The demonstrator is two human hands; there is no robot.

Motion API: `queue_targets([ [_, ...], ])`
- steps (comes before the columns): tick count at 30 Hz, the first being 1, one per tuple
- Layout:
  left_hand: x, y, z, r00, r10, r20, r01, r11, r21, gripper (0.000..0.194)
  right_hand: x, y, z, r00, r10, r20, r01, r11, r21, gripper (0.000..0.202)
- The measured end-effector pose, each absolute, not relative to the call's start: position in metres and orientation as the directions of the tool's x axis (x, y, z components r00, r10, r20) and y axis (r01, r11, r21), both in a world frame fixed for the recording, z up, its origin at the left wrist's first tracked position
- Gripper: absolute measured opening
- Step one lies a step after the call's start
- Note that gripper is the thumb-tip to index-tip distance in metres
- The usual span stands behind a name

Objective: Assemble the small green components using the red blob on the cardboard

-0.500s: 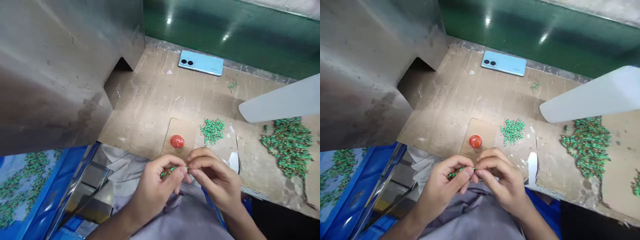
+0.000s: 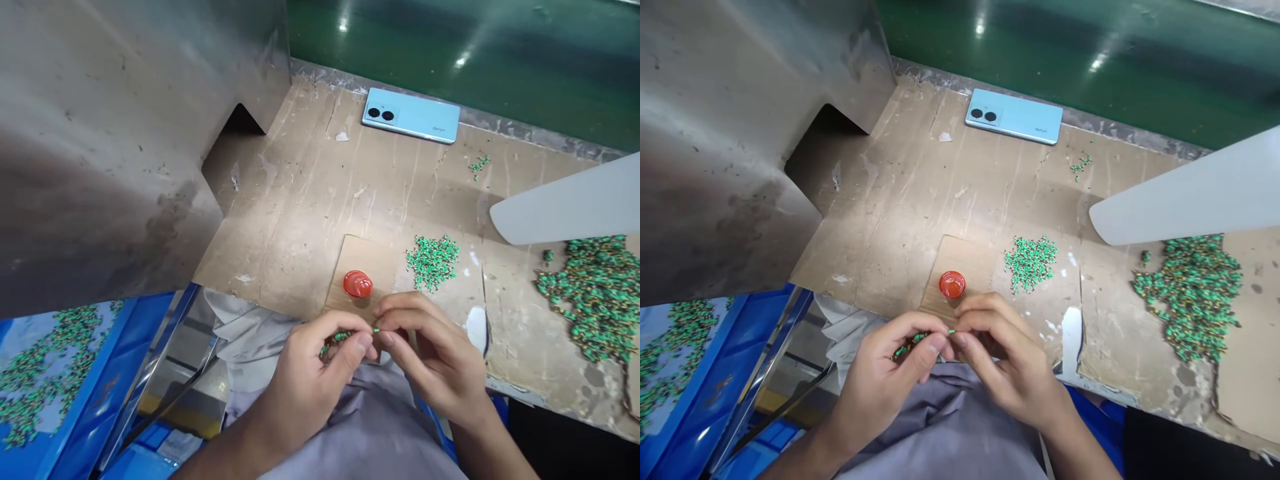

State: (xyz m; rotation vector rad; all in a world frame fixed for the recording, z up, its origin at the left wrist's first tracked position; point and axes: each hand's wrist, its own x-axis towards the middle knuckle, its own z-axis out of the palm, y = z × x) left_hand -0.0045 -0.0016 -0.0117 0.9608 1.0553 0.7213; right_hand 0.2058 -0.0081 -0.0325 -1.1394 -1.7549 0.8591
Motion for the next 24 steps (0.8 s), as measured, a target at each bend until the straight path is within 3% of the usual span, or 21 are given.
queue_targets([
  [5, -0.017, 0.003, -0.017, 0.558, 0.694, -0.455, -0.362, 0.697, 0.619, 0.021, 0.210, 0.007, -0.039, -0.085, 0.933, 0.351, 0.466, 0.349, -0.813, 0.020],
  [9, -0.028, 0.003, -0.024, 0.665, 0.634, -0.396, -0.435, 0.758, 0.486, 0.022, 0.209, 0.017, -0.047, -0.025, 0.930, 0.366, 0.511, 0.327, -0.795, 0.017],
  [15, -0.032, 0.000, -0.034, 0.671, 0.633, -0.385, -0.488, 0.769, 0.414, 0.021, 0.205, 0.020, -0.048, -0.012, 0.942, 0.335, 0.534, 0.289, -0.794, 0.013],
  [24, -0.024, 0.014, -0.017, 0.476, 0.683, -0.554, -0.518, 0.727, 0.451, 0.020, 0.205, 0.020, -0.049, -0.014, 0.947, 0.321, 0.533, 0.279, -0.799, 0.013],
])
